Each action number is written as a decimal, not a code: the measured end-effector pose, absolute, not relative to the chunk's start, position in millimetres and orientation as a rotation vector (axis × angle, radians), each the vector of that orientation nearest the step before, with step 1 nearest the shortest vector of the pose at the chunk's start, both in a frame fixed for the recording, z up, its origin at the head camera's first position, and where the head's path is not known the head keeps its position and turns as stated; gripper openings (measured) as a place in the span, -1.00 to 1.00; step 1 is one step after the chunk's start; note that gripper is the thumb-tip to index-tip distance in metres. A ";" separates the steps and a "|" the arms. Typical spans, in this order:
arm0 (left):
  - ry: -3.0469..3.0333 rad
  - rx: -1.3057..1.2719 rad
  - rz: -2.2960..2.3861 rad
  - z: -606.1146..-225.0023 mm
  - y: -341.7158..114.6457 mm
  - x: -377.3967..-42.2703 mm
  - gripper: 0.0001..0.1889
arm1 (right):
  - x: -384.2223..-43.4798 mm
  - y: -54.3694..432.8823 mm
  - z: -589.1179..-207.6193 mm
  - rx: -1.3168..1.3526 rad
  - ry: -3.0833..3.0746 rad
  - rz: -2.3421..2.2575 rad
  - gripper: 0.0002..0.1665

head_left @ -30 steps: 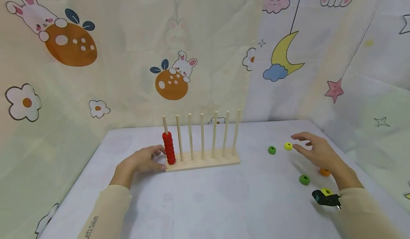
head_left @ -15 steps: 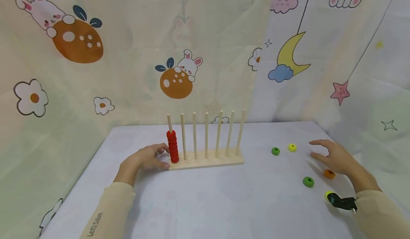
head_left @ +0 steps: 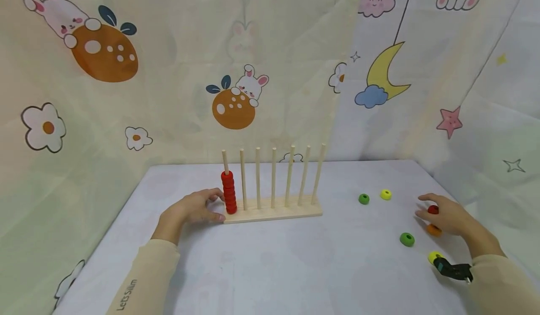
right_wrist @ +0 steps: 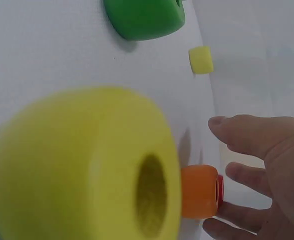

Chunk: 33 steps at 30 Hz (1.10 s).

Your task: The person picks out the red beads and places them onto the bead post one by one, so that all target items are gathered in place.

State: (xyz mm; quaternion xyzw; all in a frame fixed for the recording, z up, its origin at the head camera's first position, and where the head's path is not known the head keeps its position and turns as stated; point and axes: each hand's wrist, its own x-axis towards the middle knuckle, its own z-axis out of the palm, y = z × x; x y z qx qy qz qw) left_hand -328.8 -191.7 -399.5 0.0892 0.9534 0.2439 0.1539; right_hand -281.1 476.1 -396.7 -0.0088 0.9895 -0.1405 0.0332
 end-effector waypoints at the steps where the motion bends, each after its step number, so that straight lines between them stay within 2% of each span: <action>1: 2.732 0.254 0.700 -399.3 -191.7 -328.8 -0.42 | -281.5 476.2 -396.9 -0.042 3.046 -0.428 -0.23; 13: 2.740 0.230 0.698 -397.7 -190.3 -325.3 -0.44 | -282.9 465.6 -399.3 -0.050 3.036 -0.501 -0.63; 23: 2.741 0.243 0.706 -395.4 -189.0 -325.6 -0.45 | -284.6 446.1 -386.7 -0.014 3.071 -0.592 -0.54; 30: 2.742 0.259 0.703 -397.6 -190.3 -327.4 -0.45 | -283.4 427.3 -381.9 -0.079 3.114 -0.602 -0.69; 33: 2.739 0.263 0.703 -398.2 -190.7 -327.0 -0.45 | -282.7 420.8 -382.7 -0.088 3.125 -0.604 -0.69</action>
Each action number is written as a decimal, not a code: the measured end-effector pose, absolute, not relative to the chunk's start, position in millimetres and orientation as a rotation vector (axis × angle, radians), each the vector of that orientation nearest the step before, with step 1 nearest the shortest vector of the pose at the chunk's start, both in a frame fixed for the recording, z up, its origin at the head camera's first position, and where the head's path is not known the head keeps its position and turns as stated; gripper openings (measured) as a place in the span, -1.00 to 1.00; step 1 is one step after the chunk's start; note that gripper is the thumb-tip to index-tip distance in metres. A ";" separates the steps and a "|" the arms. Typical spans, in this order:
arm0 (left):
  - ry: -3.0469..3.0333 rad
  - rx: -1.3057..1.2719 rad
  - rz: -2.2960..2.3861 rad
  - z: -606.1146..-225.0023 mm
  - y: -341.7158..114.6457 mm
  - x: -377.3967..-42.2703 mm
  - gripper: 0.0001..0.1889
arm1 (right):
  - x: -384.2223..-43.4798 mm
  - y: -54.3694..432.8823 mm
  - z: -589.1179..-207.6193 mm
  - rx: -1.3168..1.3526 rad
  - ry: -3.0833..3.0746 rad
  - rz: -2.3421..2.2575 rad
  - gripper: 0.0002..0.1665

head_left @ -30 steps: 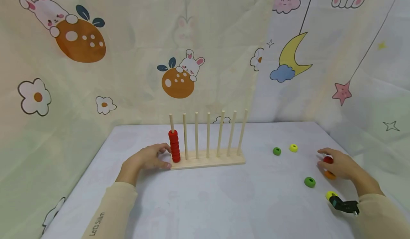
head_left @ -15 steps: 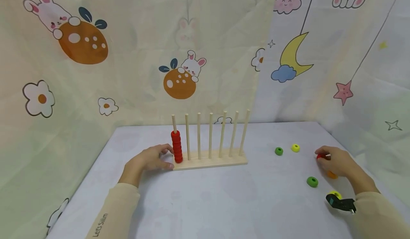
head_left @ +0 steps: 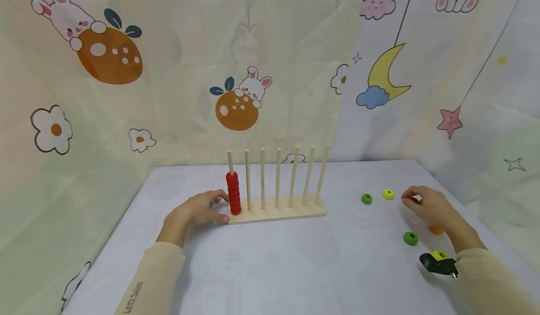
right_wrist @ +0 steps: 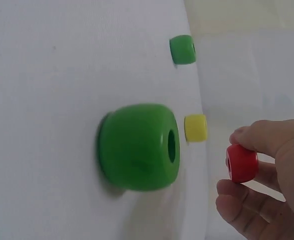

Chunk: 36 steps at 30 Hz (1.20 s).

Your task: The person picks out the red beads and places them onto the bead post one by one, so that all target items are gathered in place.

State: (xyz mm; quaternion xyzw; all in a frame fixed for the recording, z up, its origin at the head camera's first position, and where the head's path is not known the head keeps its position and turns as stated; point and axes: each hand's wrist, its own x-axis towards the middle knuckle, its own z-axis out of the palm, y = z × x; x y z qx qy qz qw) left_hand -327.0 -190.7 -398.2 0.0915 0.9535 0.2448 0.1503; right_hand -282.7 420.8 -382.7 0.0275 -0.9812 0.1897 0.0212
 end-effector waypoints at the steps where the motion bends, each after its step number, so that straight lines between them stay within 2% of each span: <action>1: 2.738 0.265 0.706 -398.1 -191.3 -326.4 -0.45 | -282.7 418.6 -382.2 0.085 -3.042 0.587 -0.67; 7: 2.741 0.266 0.709 -399.1 -194.0 -326.8 -0.47 | -281.1 403.1 -375.8 0.067 -3.035 0.615 -0.51; 11: 2.742 0.255 0.716 -397.9 -193.1 -327.6 -0.48 | -280.0 391.2 -374.1 0.084 -3.015 0.702 -0.48; 21: 2.747 0.243 0.706 -398.5 -192.0 -324.1 -0.47 | -286.4 358.3 -372.4 0.270 -2.887 0.734 -0.58; 31: 2.758 0.244 0.702 -399.8 -188.5 -325.7 -0.46 | -287.8 326.6 -363.0 0.297 -2.816 0.803 -0.55; 36: 2.759 0.244 0.674 -402.0 -187.4 -326.7 -0.44 | -287.5 318.8 -363.4 0.324 -2.787 0.838 -0.60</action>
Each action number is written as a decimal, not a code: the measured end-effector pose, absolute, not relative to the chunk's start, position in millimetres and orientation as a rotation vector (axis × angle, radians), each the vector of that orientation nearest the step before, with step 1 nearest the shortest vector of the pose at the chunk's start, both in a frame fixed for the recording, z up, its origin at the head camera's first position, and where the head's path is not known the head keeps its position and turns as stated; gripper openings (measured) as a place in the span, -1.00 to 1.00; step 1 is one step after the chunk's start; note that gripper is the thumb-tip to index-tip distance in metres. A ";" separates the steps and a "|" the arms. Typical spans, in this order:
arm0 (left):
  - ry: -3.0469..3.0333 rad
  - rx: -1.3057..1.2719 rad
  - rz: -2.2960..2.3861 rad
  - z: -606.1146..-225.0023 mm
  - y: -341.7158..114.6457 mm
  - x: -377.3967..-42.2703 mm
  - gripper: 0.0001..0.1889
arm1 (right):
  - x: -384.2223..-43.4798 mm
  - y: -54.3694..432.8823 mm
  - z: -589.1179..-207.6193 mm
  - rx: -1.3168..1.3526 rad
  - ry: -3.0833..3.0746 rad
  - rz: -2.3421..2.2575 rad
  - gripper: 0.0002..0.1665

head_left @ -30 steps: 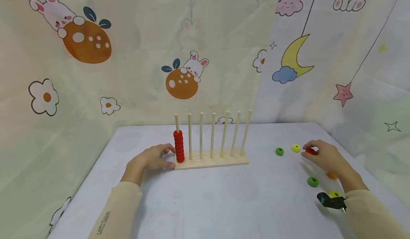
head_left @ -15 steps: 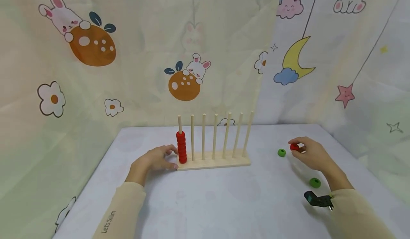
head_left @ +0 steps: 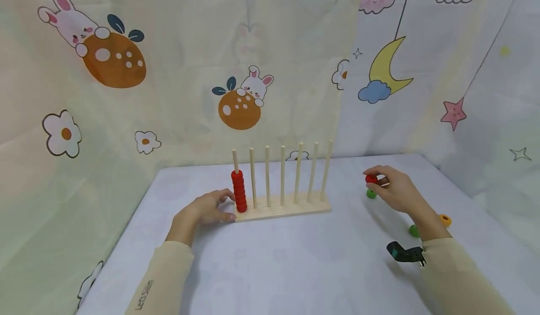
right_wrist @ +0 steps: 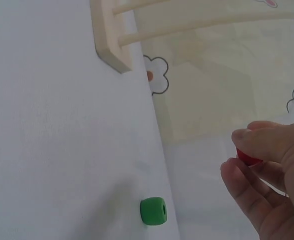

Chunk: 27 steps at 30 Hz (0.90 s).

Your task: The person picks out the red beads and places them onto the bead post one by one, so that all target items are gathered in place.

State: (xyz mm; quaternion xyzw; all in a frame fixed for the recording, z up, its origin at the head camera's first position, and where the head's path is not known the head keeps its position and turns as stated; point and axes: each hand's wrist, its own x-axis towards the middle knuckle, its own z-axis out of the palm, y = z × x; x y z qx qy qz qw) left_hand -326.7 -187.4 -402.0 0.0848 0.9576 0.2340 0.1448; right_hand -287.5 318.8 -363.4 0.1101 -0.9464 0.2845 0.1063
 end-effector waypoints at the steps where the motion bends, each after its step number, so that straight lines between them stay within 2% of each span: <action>1: 2.762 0.238 0.676 -402.1 -187.5 -326.3 -0.44 | -288.4 317.1 -361.8 0.332 -2.783 0.838 -0.61; 9: 2.766 0.259 0.671 -399.9 -187.9 -323.9 -0.45 | -289.5 300.8 -356.6 0.376 -2.715 0.899 -0.52; 18: 2.750 0.220 0.707 -399.4 -190.5 -323.9 -0.44 | -289.6 275.7 -342.7 0.510 -2.584 0.966 -0.60; 27: 2.721 0.250 0.723 -397.1 -196.1 -322.3 -0.34 | -289.5 255.0 -338.0 0.534 -2.528 1.001 -0.62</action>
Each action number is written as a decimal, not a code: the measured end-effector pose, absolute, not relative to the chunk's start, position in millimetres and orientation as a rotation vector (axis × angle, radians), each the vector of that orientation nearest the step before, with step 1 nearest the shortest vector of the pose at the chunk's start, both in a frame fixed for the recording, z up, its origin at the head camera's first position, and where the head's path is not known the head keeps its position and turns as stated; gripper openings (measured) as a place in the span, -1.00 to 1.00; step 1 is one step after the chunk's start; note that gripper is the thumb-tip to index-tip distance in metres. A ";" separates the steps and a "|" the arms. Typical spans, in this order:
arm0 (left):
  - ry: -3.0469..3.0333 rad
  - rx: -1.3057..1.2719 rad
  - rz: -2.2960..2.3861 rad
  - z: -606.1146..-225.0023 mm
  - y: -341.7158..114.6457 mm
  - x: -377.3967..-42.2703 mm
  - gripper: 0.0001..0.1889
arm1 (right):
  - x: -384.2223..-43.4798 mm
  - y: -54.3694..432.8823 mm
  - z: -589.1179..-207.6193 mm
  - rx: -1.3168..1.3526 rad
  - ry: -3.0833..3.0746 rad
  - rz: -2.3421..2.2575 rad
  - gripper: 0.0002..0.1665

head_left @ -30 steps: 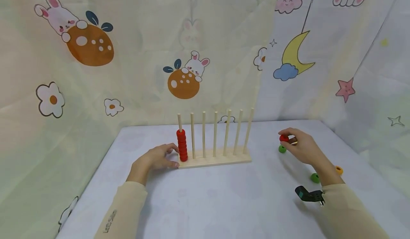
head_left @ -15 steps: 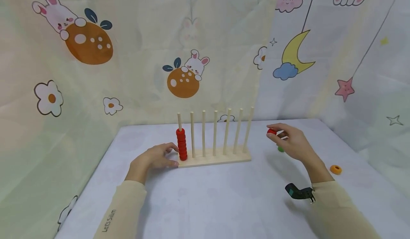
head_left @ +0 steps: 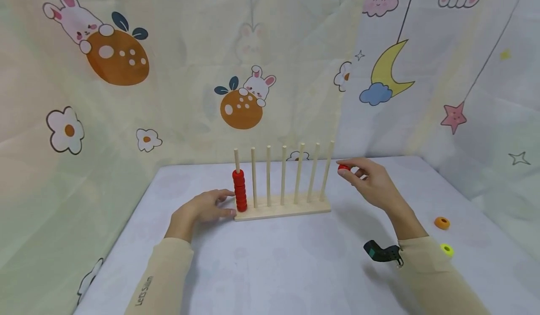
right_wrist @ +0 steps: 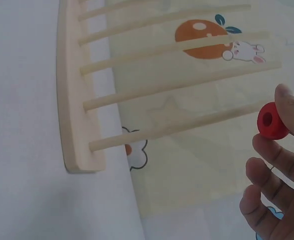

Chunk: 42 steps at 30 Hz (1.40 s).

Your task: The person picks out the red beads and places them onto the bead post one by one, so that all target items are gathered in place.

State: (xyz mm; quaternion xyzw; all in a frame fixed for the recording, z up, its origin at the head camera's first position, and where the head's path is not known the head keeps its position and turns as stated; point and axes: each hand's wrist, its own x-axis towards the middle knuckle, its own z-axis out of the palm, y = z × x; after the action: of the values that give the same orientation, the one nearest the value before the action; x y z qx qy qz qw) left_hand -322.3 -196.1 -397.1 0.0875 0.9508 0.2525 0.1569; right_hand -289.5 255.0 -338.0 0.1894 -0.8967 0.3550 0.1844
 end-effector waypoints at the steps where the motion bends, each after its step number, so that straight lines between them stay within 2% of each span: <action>1: 2.718 0.260 0.724 -397.4 -197.0 -322.4 -0.34 | -289.1 252.5 -337.8 0.535 -2.522 1.000 -0.59; 7: 2.719 0.345 0.722 -401.8 -202.9 -322.3 -0.56 | -286.6 241.9 -333.3 0.532 -2.451 0.961 -0.42; 15: 2.738 0.338 0.682 -398.4 -194.6 -323.6 -0.66 | -281.8 229.8 -328.3 0.630 -2.387 1.002 -0.50; 25: 2.756 0.274 0.627 -395.7 -184.7 -327.6 -0.47 | -285.3 206.9 -327.7 0.744 -2.330 1.078 -0.51; 35: 2.761 0.270 0.643 -396.7 -188.1 -328.1 -0.48 | -295.3 174.5 -316.4 0.864 -2.303 1.239 -0.57; 42: 2.754 0.260 0.671 -400.5 -189.9 -328.9 -0.50 | -298.4 156.7 -315.5 0.978 -2.246 1.350 -0.51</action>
State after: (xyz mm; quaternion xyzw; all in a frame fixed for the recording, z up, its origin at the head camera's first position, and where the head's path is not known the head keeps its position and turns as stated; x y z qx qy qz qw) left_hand -328.9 -189.9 -400.5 0.0904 0.9569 0.2333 0.1471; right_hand -298.4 156.7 -315.5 0.3444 -0.7911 0.4756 0.1715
